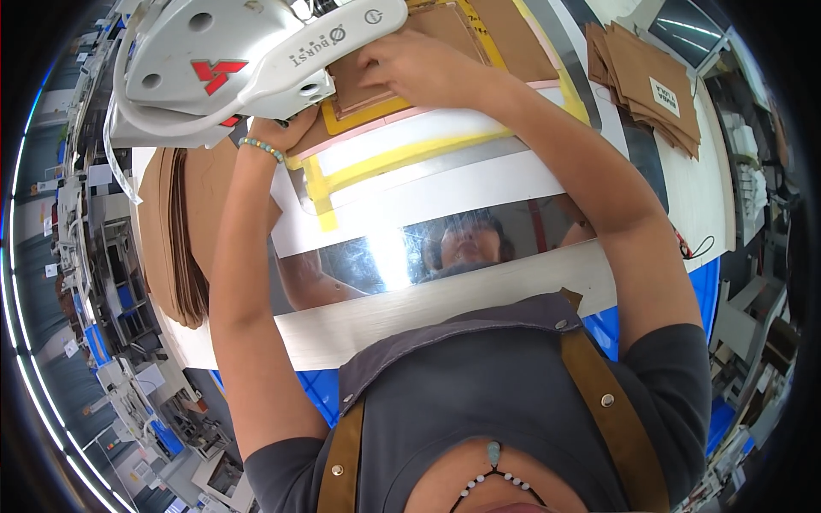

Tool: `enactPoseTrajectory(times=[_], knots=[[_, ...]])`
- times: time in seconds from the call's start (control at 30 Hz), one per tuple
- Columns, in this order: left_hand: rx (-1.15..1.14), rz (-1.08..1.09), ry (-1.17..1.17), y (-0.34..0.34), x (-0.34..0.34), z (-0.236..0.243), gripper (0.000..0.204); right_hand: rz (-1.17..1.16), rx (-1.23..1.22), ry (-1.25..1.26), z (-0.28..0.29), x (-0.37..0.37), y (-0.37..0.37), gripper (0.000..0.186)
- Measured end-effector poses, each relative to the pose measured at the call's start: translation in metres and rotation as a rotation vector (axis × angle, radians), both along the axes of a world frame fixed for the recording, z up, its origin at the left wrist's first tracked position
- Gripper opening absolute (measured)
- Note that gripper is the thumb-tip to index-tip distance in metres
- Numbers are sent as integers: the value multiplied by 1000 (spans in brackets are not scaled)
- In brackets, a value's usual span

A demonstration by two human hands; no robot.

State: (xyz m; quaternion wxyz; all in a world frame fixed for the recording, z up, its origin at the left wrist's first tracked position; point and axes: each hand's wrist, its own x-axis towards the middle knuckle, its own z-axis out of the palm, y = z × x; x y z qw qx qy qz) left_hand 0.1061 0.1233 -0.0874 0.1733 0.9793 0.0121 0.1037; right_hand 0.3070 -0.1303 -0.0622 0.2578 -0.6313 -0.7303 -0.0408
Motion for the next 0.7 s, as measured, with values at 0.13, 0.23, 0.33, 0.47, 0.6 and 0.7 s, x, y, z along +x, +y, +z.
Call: enactPoseTrajectory(times=[0.13, 0.23, 0.33, 0.47, 0.6, 0.7], knots=[[-79, 11, 2, 16, -2, -4, 46, 93, 31, 6, -2, -6, 2, 39], [-138, -4, 7, 17, 1, -9, 50, 127, 100, 8, -6, -4, 2, 47], [-201, -22, 17, 17, -2, -15, 53, 113, 71, 8, -4, -7, 0, 49], [-274, -43, 25, 24, -1, -15, 58, 98, -17, 22, 2, -15, 0, 42], [-351, -80, 36, 27, 6, -19, 64, 54, -53, 4, 2, -14, -1, 41], [-414, -40, 41, 37, 7, -30, 63, 37, -93, 34, 6, -17, 1, 42]])
